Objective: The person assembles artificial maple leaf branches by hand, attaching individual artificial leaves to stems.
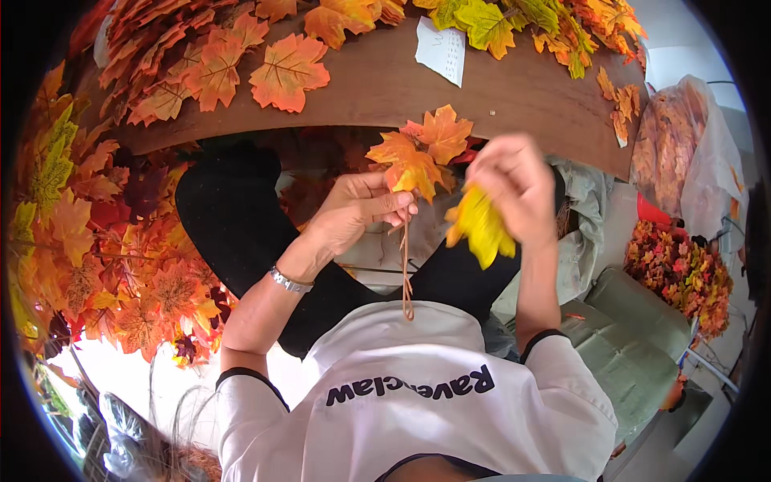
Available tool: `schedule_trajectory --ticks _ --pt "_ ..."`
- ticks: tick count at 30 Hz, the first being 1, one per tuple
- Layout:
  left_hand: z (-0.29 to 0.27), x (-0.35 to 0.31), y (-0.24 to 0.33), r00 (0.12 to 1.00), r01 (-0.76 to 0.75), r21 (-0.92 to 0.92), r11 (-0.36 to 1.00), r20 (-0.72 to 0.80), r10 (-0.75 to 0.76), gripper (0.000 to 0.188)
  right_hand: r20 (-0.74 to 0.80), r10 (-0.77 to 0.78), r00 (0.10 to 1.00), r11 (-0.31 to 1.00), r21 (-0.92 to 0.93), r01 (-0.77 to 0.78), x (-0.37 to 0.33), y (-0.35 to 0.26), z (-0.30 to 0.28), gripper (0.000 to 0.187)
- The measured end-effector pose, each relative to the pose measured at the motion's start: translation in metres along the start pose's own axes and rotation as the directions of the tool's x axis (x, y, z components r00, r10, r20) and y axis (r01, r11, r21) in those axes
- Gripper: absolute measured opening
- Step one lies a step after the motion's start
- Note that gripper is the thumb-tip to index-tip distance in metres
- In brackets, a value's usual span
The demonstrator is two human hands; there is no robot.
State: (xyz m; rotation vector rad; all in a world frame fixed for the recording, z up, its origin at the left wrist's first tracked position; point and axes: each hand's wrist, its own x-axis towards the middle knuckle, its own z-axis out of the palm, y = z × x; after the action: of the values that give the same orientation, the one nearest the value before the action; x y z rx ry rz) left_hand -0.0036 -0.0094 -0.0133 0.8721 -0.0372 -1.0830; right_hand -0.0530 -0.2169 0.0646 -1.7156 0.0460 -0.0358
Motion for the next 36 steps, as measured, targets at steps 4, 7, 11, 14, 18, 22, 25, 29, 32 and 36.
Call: schedule_trajectory --ticks 4,7,11,14,18,22,25,29,32,36 --pt "0.001 0.001 -0.001 0.998 -0.058 -0.022 0.998 -0.018 0.058 0.019 0.220 0.114 0.969 0.991 0.044 -0.127 -0.033 0.025 0.022 0.010" --pt "-0.003 0.003 -0.007 0.996 -0.088 -0.039 0.995 -0.020 0.087 0.019 0.217 0.139 0.966 0.989 0.021 -0.146 -0.039 0.032 0.031 0.011" --pt "-0.001 0.003 -0.006 0.993 -0.102 -0.038 0.994 -0.065 0.100 0.019 0.244 0.034 0.969 0.999 0.005 -0.036 -0.040 0.041 0.036 0.017" --pt "0.001 0.003 -0.003 0.988 -0.133 -0.008 0.991 -0.082 0.132 0.018 0.087 0.134 0.987 0.975 0.169 -0.147 -0.044 0.045 0.045 0.020" --pt "0.003 0.003 -0.002 0.982 -0.162 0.021 0.987 -0.092 0.163 0.020 0.040 0.180 0.983 0.970 0.162 -0.184 -0.041 0.053 0.048 0.015" --pt "0.004 0.003 -0.004 0.981 -0.170 0.037 0.985 -0.093 0.173 0.033 0.025 0.125 0.992 0.966 0.226 -0.128 -0.038 0.056 0.053 0.017" --pt "0.005 0.002 -0.003 0.980 -0.181 0.025 0.983 -0.081 0.182 0.040 0.027 0.108 0.994 0.962 0.248 -0.111 -0.039 0.054 0.054 0.016" --pt "0.008 0.000 -0.001 0.973 -0.214 0.063 0.975 -0.075 0.218 0.044 0.009 0.120 0.993 0.966 0.230 -0.119 -0.039 0.053 0.054 0.015" --pt "0.010 0.001 0.000 0.972 -0.219 0.093 0.971 -0.071 0.226 0.043 -0.004 0.097 0.995 0.977 0.191 -0.094 -0.039 0.053 0.054 0.015" --pt "0.003 0.001 -0.002 0.989 -0.131 0.094 0.987 -0.055 0.136 0.035 -0.012 0.076 0.997 0.983 0.171 -0.073 -0.040 0.053 0.054 0.015"
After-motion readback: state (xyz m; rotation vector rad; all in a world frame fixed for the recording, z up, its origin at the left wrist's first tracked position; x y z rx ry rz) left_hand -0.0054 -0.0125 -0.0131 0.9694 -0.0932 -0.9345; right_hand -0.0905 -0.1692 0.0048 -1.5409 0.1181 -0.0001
